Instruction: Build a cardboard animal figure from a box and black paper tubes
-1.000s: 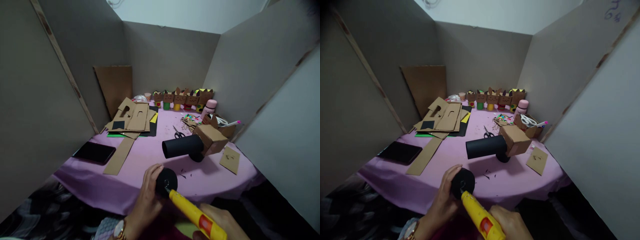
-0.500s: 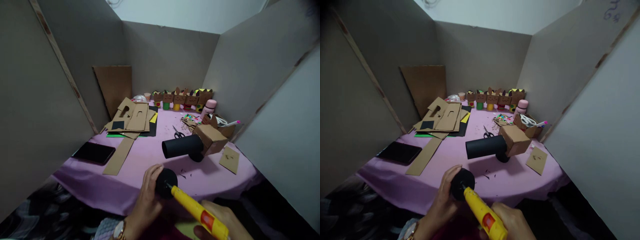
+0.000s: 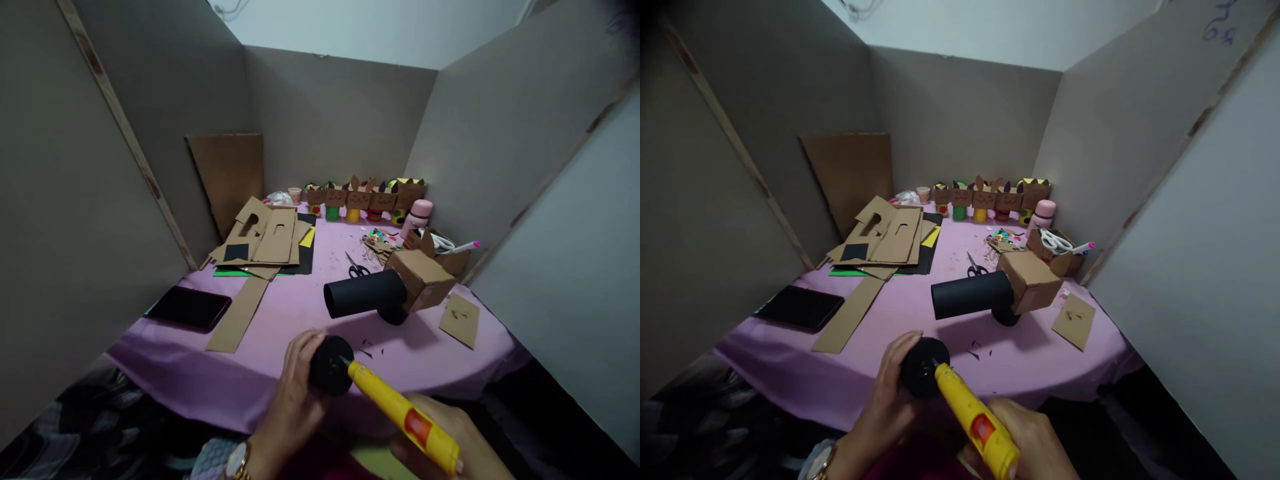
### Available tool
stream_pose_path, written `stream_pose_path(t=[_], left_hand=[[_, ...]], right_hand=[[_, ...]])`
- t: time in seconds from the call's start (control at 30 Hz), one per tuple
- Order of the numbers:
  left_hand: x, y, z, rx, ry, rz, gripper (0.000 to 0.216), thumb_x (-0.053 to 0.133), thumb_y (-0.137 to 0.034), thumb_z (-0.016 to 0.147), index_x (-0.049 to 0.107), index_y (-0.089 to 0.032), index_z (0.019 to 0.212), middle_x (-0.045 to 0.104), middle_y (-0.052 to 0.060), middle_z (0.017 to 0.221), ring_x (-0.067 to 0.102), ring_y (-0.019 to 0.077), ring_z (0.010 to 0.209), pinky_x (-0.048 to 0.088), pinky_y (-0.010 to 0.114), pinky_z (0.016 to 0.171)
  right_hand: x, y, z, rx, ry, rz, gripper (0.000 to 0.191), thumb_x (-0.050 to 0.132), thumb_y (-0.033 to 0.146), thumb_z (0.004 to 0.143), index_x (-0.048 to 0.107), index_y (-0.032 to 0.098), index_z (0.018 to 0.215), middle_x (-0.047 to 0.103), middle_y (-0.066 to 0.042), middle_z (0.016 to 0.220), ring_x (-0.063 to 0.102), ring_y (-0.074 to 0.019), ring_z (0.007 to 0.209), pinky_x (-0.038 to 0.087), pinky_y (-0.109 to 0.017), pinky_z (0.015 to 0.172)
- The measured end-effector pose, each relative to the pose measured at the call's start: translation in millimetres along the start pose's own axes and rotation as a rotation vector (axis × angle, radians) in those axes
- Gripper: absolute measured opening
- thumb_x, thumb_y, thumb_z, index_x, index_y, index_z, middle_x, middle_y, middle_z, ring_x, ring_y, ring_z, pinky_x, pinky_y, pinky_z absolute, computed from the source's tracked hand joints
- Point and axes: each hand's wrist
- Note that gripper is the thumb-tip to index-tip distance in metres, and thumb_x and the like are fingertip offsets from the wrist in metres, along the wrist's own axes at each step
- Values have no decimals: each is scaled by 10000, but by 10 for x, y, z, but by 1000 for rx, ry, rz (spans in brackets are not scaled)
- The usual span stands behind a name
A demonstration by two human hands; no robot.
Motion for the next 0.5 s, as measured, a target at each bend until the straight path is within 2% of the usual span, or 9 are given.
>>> stream_pose_path(t=[0.13,0.37,0.5], left_hand=[[-6,-5,-8,10,18,-17,760,512,25,738,262,-269,1393,399,117,1326,378,260,1255,364,510,1065],[3,2,5,15,12,-15,768,497,37,731,263,-264,1398,390,113,1334,370,249,1266,353,497,1078],[0,23,6,5,-11,-2,792,503,47,719,257,-271,1401,388,107,1340,367,243,1273,360,481,1080]], right_hand=[[30,21,20,-7,-6,20,206,530,361,823,541,209,684,618,-2,648,554,-143,560,409,-228,514],[-4,19,52,19,12,-95,282,498,423,852,459,215,665,541,10,634,480,-132,550,392,-232,512],[-25,-18,22,15,12,-106,260,483,392,862,474,213,674,556,7,636,499,-133,548,393,-229,513]])
Point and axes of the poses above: each hand's wrist, its own z-axis towards the middle knuckle, its own x-axis out of the palm, y = z × x
